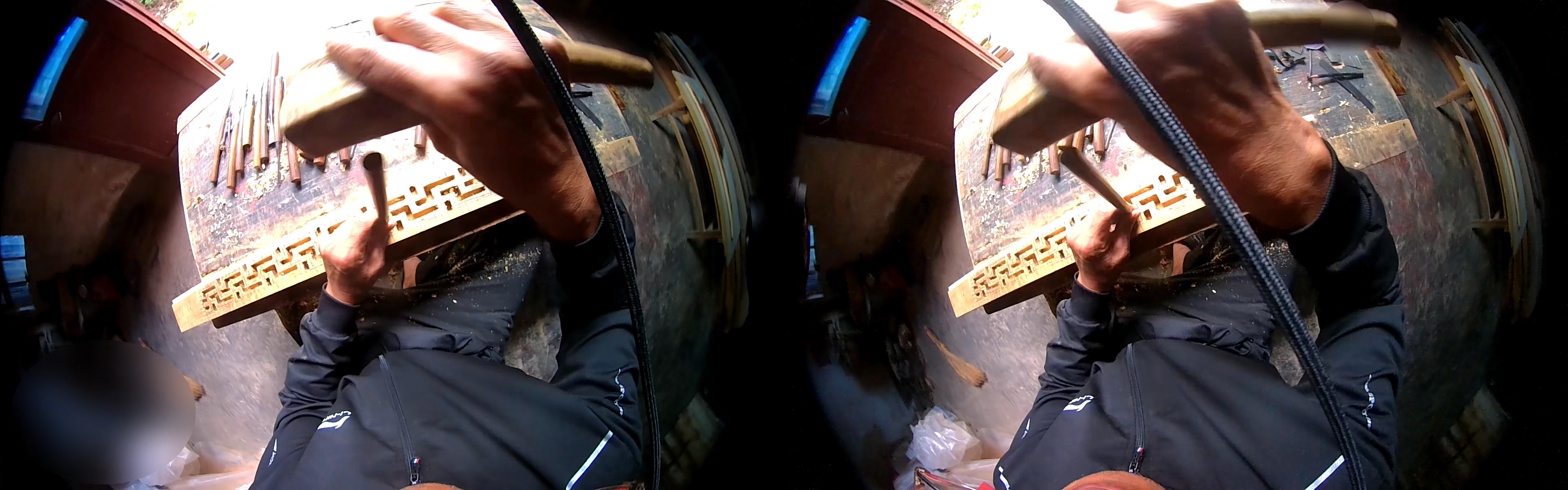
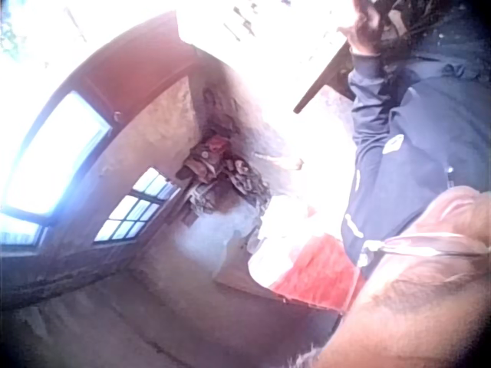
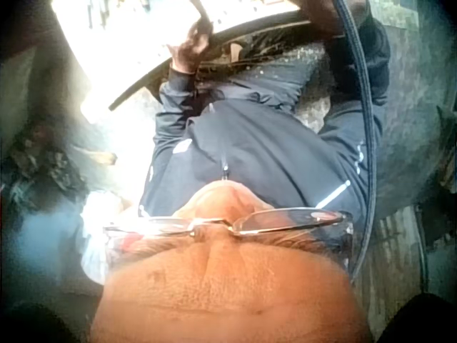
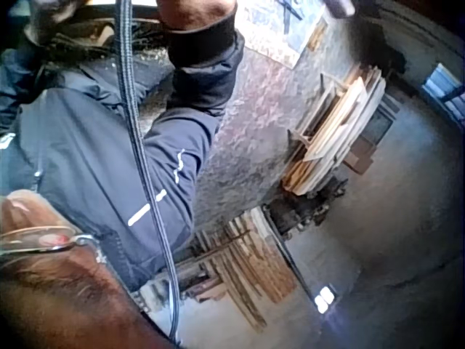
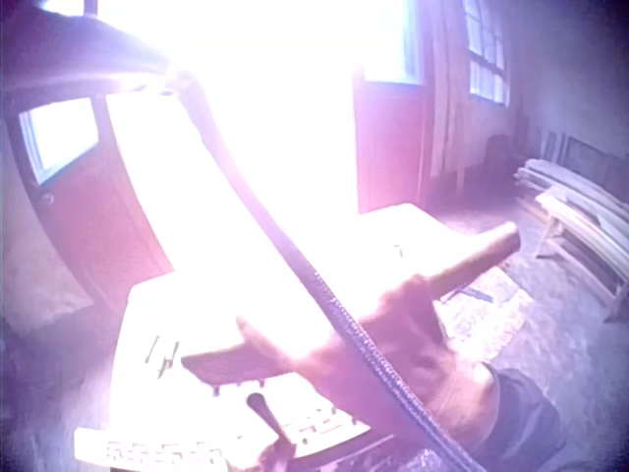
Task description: The person carves a geometric lattice pattern into a wooden panel by striking a chisel with a wooden mallet. The workbench is covered in various chisels and wood shavings.
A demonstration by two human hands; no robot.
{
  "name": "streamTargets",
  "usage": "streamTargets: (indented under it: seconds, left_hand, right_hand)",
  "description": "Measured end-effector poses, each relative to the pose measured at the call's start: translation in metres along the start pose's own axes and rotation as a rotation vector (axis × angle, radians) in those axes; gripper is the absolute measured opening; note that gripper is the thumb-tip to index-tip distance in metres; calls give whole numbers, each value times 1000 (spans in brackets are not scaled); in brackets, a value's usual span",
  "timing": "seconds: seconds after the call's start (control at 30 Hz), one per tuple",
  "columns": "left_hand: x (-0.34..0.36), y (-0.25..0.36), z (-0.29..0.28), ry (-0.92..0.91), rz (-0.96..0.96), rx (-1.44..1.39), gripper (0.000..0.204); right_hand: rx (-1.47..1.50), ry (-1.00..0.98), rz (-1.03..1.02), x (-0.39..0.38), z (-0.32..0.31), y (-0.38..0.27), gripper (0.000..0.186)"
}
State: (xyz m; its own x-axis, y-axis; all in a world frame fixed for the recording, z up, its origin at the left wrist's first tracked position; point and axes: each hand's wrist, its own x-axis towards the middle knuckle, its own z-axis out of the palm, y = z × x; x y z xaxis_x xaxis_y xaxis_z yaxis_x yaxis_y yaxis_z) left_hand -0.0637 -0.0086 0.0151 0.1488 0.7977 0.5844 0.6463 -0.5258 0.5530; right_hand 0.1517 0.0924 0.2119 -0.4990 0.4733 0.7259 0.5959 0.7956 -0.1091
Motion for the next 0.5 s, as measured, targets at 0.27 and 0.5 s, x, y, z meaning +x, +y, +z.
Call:
streamTargets:
  seconds: [0.27,0.5]
  left_hand:
    - [0,6,-3,215,-571,-789,42]
    - [-7,2,5,175,-499,-530,35]
  right_hand:
    - [31,-29,74,-22,11,11,28]
    - [44,-56,103,-31,18,13,29]
